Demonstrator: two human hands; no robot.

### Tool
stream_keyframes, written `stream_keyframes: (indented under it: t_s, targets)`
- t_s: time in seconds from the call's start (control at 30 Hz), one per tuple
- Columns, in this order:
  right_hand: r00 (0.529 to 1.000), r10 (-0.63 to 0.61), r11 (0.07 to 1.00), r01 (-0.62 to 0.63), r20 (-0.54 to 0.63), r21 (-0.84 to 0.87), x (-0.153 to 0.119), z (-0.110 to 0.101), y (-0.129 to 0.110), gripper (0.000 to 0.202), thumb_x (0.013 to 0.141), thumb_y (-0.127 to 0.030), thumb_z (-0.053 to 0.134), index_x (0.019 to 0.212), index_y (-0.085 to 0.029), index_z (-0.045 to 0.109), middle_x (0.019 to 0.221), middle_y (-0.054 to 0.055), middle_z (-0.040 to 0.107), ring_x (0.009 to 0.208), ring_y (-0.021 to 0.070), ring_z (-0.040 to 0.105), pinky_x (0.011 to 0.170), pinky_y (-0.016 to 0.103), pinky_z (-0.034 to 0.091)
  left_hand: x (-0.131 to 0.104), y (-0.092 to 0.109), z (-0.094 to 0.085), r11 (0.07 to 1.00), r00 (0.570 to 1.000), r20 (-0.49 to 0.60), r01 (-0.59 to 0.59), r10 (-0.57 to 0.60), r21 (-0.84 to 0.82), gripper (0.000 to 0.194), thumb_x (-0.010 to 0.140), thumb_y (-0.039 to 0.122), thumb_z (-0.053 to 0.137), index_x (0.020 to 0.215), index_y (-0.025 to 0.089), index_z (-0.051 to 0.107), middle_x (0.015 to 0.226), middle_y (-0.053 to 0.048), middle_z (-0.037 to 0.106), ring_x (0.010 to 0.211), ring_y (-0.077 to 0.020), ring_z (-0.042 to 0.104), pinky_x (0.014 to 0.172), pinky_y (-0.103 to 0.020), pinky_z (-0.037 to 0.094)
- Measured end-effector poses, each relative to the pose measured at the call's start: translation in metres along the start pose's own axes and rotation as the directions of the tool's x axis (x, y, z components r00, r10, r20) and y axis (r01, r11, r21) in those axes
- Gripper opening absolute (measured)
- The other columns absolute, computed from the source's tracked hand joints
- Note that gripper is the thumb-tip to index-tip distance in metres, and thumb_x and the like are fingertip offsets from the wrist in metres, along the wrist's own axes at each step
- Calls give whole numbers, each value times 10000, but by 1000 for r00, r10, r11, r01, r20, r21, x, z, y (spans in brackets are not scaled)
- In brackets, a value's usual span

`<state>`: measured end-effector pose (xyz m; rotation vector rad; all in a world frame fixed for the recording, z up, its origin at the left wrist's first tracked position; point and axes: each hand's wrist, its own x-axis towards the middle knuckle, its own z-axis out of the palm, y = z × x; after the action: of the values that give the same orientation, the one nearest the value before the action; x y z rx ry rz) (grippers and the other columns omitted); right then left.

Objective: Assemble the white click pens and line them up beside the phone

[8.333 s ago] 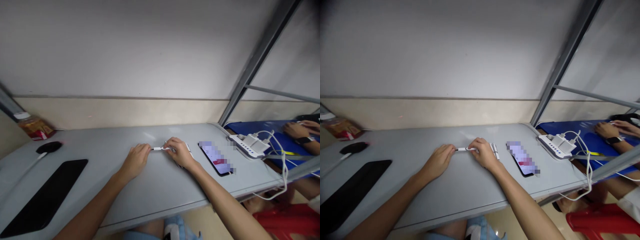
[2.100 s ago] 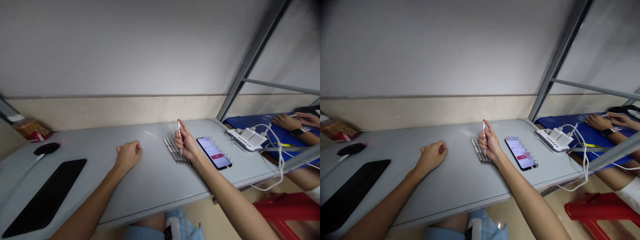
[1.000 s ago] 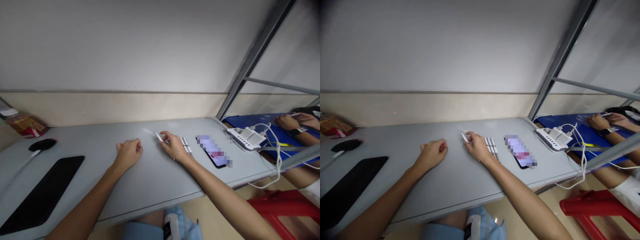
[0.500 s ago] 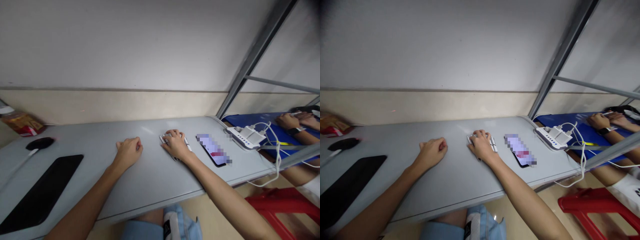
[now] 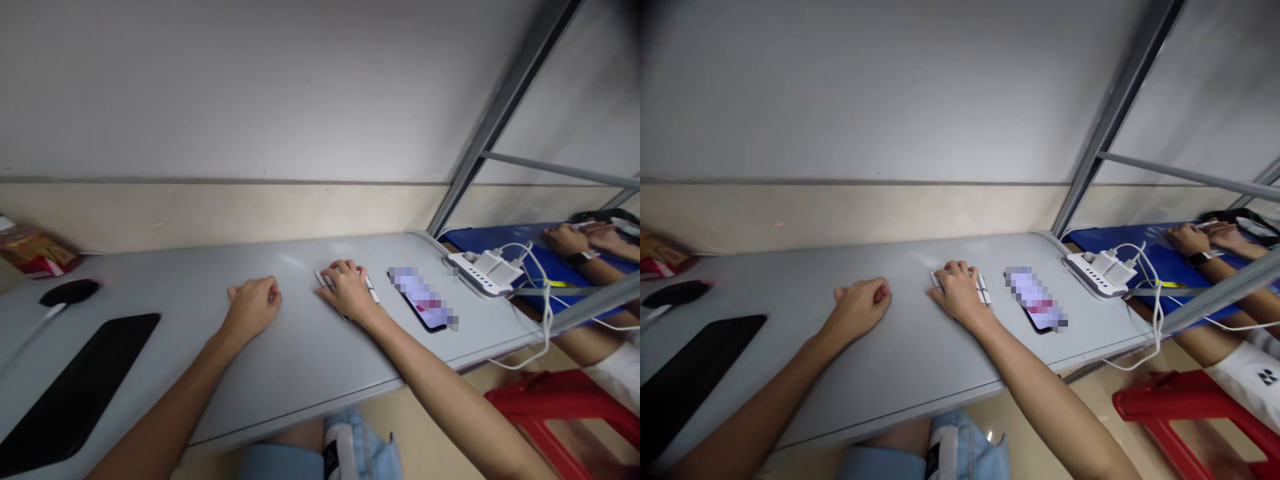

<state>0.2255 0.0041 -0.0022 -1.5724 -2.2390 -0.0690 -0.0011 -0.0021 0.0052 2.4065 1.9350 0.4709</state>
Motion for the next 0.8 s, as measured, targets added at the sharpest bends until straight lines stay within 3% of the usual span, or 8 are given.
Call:
stream_keyframes:
  t_s: [0.37,0.5,0.8]
  targets:
    - [999,18,999,-16,36,-48,-4,-2,1,372,850,-472,620,1139,-238,639,1222,128,541,1108,312,427,895,467,311,0,1,-1,1000,1000,-14,-7,8,16,127,833,215,437,751,196,532,770,-2,653,733,-180,571,668,-308,208]
    - [995,81,995,-78,51,-59,-5,-3,-2,429,847,-518,604,1182,-250,607,1219,131,528,1121,319,421,893,484,326,0,1,-1,1000,1000,-16,-15,15,12,126,830,215,436,754,194,533,764,-6,651,739,-179,566,660,-308,196]
    - [929,362,932,-358,80,-63,-5,-13,-2,874,699,-721,635,1378,-210,428,1332,194,460,1181,375,393,894,532,355,0,-1,1,1000,1000,1,-5,5,-4,121,825,230,444,754,198,536,754,5,643,728,-174,559,668,-312,200]
